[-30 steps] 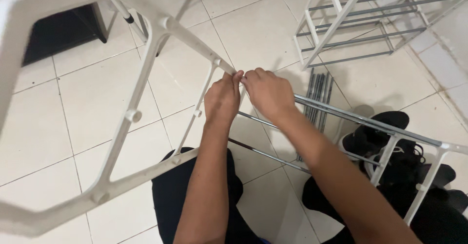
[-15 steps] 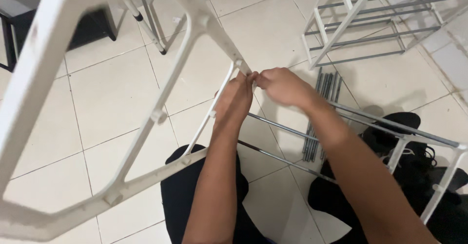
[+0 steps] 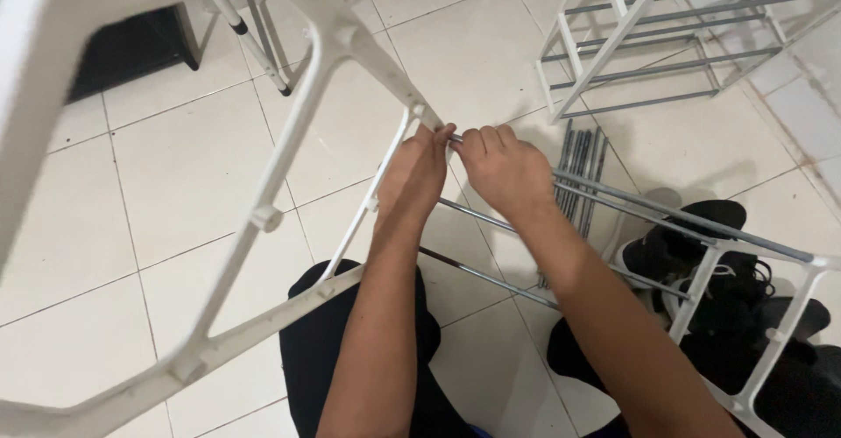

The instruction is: The person assembles a white plastic shoe rack by inserting metal rods into the side frames. They repeatedly pick up rods, align them with the frame slots, and push them into place to form the shelves.

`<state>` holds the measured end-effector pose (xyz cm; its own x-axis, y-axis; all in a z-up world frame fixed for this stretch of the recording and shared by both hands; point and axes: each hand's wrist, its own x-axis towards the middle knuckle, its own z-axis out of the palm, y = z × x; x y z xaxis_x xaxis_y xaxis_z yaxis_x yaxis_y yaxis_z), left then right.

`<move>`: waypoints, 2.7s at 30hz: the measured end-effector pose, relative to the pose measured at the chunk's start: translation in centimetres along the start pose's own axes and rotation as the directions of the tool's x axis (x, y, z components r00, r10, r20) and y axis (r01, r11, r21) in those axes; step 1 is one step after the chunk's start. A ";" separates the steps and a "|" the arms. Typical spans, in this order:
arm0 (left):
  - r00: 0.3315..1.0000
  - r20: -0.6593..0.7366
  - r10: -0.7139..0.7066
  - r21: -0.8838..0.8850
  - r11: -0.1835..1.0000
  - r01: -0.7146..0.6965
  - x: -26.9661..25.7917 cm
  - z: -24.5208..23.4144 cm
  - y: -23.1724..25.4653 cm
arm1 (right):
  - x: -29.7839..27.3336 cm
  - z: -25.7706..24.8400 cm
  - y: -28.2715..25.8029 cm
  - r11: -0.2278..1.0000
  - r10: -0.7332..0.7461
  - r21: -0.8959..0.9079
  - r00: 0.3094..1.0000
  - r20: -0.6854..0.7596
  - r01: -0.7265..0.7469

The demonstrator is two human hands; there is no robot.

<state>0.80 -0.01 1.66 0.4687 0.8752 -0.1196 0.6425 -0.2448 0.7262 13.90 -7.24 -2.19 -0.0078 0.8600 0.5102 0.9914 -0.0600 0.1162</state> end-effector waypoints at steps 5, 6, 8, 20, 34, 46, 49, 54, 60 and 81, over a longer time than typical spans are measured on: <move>1.000 0.029 -0.008 0.068 0.998 0.006 0.3 0.1 -0.1 | 1.3 0.7 1.8 0.957 0.177 0.130 0.880 0.440 -0.258; 0.999 0.045 -0.024 0.092 0.996 0.020 0.3 0.2 -0.2 | 2.0 0.9 2.5 0.875 0.181 0.286 0.811 0.557 -0.391; 0.999 0.003 0.040 0.083 0.996 -0.040 -0.1 0.4 -0.3 | 3.7 0.9 4.5 0.585 0.092 0.490 0.654 0.751 -0.646; 0.999 0.036 0.039 -0.015 0.999 -0.038 0.4 0.2 0.0 | 0.1 -1.4 -0.1 0.996 0.005 0.089 1.000 -0.017 -0.004; 0.986 -0.003 0.169 -0.003 0.986 -0.169 0.2 0.8 -0.9 | 3.4 3.7 6.5 0.329 -0.021 0.472 0.493 0.870 -0.818; 0.994 -0.018 0.105 -0.048 0.993 -0.105 0.0 0.2 0.1 | 1.1 -1.0 0.0 0.997 -0.018 0.082 0.989 0.146 0.006; 0.998 0.023 0.052 -0.043 0.998 -0.051 0.1 0.4 0.5 | 2.0 -1.2 0.7 0.983 0.070 0.123 0.903 0.424 -0.134; 0.998 0.007 0.056 -0.019 0.998 -0.055 0.6 1.3 -0.1 | 3.4 -0.6 2.2 0.894 0.073 0.296 0.761 0.644 -0.336; 0.991 -0.035 0.130 -0.022 0.991 -0.130 1.0 2.0 -0.8 | 4.9 0.7 4.7 0.636 -0.009 0.443 0.568 0.823 -0.632; 1.000 0.023 -0.009 0.084 0.996 0.007 1.8 2.0 0.0 | 2.8 2.5 9.0 0.223 -0.185 0.542 0.511 0.839 -0.810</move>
<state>2.85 0.73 0.07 0.4766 0.8676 -0.1420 0.6945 -0.2725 0.6659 23.09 -4.16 -1.84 -0.0778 0.8760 -0.4760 0.2977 -0.4353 -0.8497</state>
